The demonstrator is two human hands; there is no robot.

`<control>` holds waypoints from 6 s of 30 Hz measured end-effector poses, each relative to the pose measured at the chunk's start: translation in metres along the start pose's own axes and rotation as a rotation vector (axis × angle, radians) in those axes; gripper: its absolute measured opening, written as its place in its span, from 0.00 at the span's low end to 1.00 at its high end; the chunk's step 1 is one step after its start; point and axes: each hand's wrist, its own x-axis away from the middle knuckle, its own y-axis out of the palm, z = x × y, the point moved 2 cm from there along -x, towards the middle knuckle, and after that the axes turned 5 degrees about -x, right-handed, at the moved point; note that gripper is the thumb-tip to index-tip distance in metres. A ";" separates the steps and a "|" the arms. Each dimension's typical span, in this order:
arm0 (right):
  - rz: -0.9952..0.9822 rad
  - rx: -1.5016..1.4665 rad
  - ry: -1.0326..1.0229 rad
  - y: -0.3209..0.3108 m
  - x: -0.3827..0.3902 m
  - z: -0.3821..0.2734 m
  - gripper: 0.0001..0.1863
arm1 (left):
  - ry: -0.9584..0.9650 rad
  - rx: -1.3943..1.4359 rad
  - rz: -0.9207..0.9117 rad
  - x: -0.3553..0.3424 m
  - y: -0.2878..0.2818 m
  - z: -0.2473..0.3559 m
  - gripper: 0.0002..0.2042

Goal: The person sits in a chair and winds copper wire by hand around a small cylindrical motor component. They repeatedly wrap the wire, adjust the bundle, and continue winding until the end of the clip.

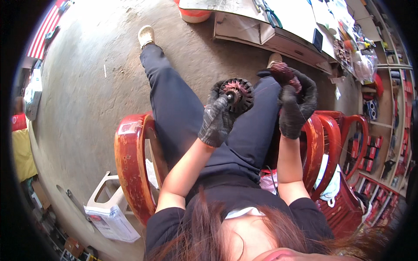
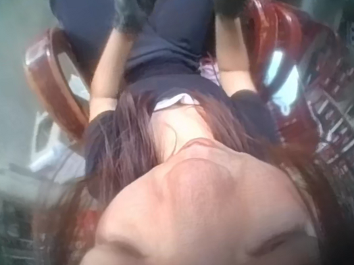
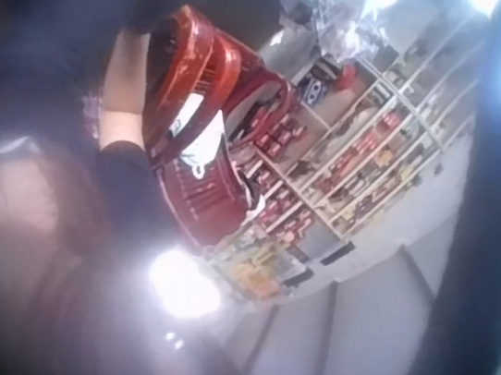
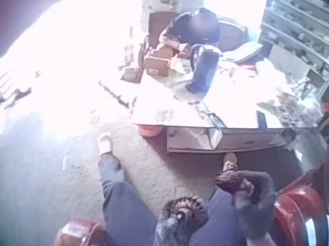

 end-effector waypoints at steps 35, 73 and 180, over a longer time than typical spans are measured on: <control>-0.769 -0.341 0.308 -0.003 0.017 0.001 0.23 | -0.007 -0.916 0.004 -0.018 -0.003 0.041 0.22; -0.880 0.649 -0.228 0.010 0.001 -0.017 0.26 | 0.468 -1.174 -0.226 0.022 0.066 0.075 0.27; -0.914 0.384 -0.120 0.004 0.013 -0.017 0.24 | -0.024 -0.972 -0.269 0.025 0.054 0.081 0.26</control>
